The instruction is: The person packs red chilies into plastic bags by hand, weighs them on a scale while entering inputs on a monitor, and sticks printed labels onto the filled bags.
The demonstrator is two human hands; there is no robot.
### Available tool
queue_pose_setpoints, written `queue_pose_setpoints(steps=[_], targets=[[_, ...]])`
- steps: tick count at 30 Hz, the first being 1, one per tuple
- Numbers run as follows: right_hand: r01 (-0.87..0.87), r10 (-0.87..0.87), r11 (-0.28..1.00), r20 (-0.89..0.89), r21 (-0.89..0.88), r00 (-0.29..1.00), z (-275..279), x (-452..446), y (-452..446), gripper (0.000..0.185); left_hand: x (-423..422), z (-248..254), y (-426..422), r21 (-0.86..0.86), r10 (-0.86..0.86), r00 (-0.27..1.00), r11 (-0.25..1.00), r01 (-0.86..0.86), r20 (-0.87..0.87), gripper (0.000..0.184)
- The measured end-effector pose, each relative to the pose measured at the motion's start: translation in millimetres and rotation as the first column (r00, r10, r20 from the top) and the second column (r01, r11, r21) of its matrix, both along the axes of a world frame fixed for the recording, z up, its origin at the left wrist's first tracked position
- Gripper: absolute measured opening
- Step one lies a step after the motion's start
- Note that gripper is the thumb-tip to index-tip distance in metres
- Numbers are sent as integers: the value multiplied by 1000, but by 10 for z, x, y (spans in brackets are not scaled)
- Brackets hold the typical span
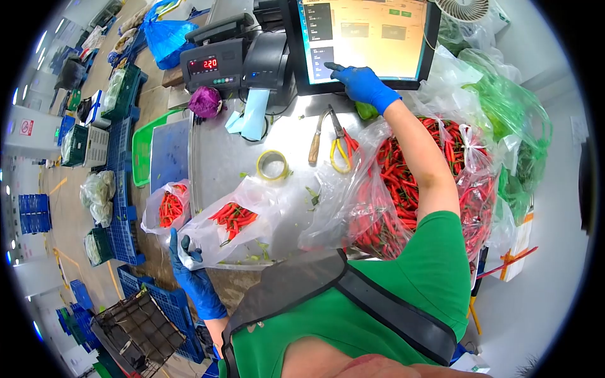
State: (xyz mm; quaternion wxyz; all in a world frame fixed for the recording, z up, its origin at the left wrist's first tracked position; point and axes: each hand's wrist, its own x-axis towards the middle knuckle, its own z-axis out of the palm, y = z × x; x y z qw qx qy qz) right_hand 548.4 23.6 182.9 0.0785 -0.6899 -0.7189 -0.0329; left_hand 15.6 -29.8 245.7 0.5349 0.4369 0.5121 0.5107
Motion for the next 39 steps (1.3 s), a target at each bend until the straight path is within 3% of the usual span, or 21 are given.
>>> queue_pose_setpoints(steps=[4, 11, 19, 22, 24, 33, 39], targets=[[27, -27, 997, 1, -74, 1000, 18, -23, 13, 39, -40, 6, -13, -13, -71, 996, 997, 71, 46, 50], [44, -44, 999, 1, 19, 999, 5, 131, 50, 28, -21, -9, -60, 16, -61, 994, 998, 63, -86, 51], [32, -33, 998, 26, 53, 999, 58, 8, 71, 40, -32, -16, -73, 22, -77, 985, 996, 81, -152, 53], [56, -57, 997, 24, 50, 998, 36, 31, 103, 40, 40, 26, -76, -1, -8, 1000, 1000, 8, 3, 55], [58, -58, 998, 29, 32, 998, 61, 1, 67, 42, -18, -2, -68, 1, -42, 998, 999, 43, -56, 55], [-79, 80, 994, -3, 79, 997, -50, -298, -239, 17, -95, -55, -52, -47, -81, 996, 996, 79, -41, 56], [-61, 63, 997, 43, -41, 997, -282, -368, -384, 18, -47, -9, -74, -37, -78, 996, 996, 76, -51, 52]])
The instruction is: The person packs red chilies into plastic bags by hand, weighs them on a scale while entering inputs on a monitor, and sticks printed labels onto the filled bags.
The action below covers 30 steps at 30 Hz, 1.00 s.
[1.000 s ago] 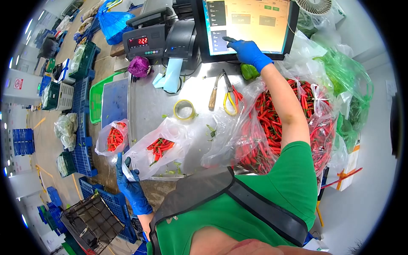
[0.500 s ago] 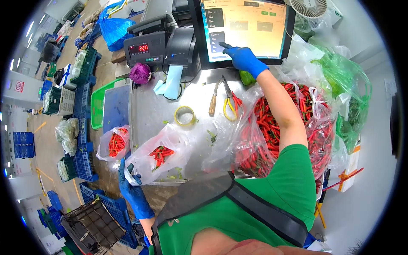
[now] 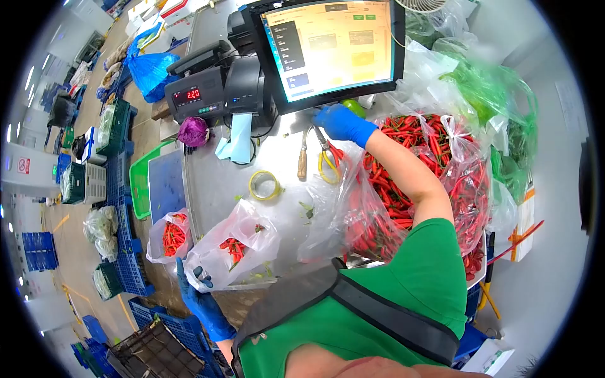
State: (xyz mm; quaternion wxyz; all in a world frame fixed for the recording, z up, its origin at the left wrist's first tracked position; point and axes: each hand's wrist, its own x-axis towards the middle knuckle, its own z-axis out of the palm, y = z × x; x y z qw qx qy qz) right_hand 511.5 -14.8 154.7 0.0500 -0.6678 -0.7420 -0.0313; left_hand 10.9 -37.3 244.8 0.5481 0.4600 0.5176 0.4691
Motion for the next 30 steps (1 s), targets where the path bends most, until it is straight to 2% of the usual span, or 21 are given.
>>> queue_pose_setpoints(steps=[1, 2, 5, 8, 10, 12, 15, 16, 18, 19, 20, 21, 22, 23, 24, 25, 27, 28, 29, 30], targets=[[-7, 8, 999, 29, -32, 1000, 10, -28, -35, 19, 2, -2, -5, 10, -9, 1000, 1000, 9, -9, 52], [-103, 102, 982, 15, 157, 995, -97, -5, -85, 22, -3, -4, -13, 18, -17, 1000, 1000, 18, -20, 51], [-6, 10, 993, 38, -120, 999, -199, 31, -120, 24, -131, -112, -16, 71, -62, 991, 995, 70, -115, 49], [-9, 9, 999, -1, -39, 1000, -110, 86, -273, 23, -102, -50, -36, 91, -97, 980, 989, 114, -172, 49], [9, -5, 998, 63, -60, 998, 152, 55, -443, 24, -80, 7, -18, 46, -129, 989, 990, 133, -74, 50], [23, -16, 997, 113, -67, 993, 503, -19, -663, 27, -49, 71, 69, -24, -200, 970, 978, 205, 141, 51], [-1, -6, 997, 76, 82, 997, 898, -201, -1100, 30, 61, 307, 190, -44, -374, 812, 898, 438, 447, 50], [59, -59, 998, -18, 32, 998, 1046, -366, -1231, 30, 156, 412, 240, 0, -440, 826, 883, 470, 352, 51], [154, -168, 984, -197, -87, 966, 1358, -870, -1553, 30, 249, 532, 398, 84, -435, 882, 900, 427, 178, 53], [153, -194, 977, -315, -151, 929, 1549, -1191, -1742, 26, 282, 593, 420, 107, -413, 891, 910, 399, 189, 53], [114, -200, 975, -526, -192, 827, 1576, -1489, -1921, 22, 314, 653, 441, 130, -391, 899, 919, 371, 199, 53], [-8, -141, 979, -699, -205, 701, 1271, -1691, -2055, 21, 351, 752, 446, 133, -363, 881, 932, 338, 304, 52], [-41, -257, 931, -732, -363, 631, 1050, -1898, -2183, 21, 331, 802, 435, 132, -330, 853, 944, 302, 405, 52], [-19, -295, 925, -749, -380, 593, 525, -2094, -2324, 23, 250, 771, 433, 127, -360, 867, 933, 337, 344, 51], [42, -406, 876, -686, -481, 604, 148, -2243, -2430, 31, 148, 677, 466, 121, -389, 877, 921, 370, 283, 51], [181, -391, 910, -626, -373, 674, -191, -2374, -2492, 36, 32, 541, 514, 111, -418, 881, 908, 403, 221, 51], [404, -398, 910, -481, -95, 781, -641, -2615, -2605, 47, -289, -18, 657, -9, -437, 843, 886, 463, 314, 50], [391, -410, 912, -346, -127, 844, -663, -2770, -2567, 59, -258, -12, 540, -35, -407, 896, 907, 419, 176, 51], [414, -427, 903, -355, -118, 832, -748, -2897, -2547, 61, -247, 17, 438, -55, -374, 927, 925, 375, 26, 52], [443, -449, 890, -365, -106, 815, -891, -3023, -2490, 63, -378, -70, 445, 21, -456, 888, 890, 456, 60, 56]])
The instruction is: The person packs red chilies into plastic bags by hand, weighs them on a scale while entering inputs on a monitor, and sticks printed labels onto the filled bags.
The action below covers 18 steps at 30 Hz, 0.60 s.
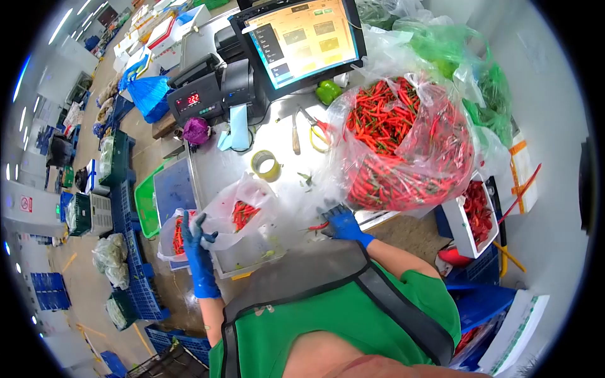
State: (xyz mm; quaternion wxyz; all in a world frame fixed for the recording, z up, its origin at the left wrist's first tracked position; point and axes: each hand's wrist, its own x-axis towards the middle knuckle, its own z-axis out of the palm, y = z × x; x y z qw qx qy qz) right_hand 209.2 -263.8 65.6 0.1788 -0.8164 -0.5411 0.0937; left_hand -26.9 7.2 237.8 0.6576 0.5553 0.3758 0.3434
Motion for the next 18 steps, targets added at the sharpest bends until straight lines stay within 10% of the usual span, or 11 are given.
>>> queue_pose_setpoints(steps=[5, 10, 18], targets=[[36, -64, 956, 84, 292, 994, -682, -213, 352, 37, -507, -278, 121, 230, 57, 975, 973, -6, -216, 61], [152, -176, 981, 219, 121, 960, -873, -317, 613, 26, -665, -66, 59, 508, 40, 987, 860, 47, -159, 66], [582, -600, 669, -124, 463, 790, -211, -576, 719, 20, -474, -322, -238, 621, 128, 990, 781, -67, -55, 83]])
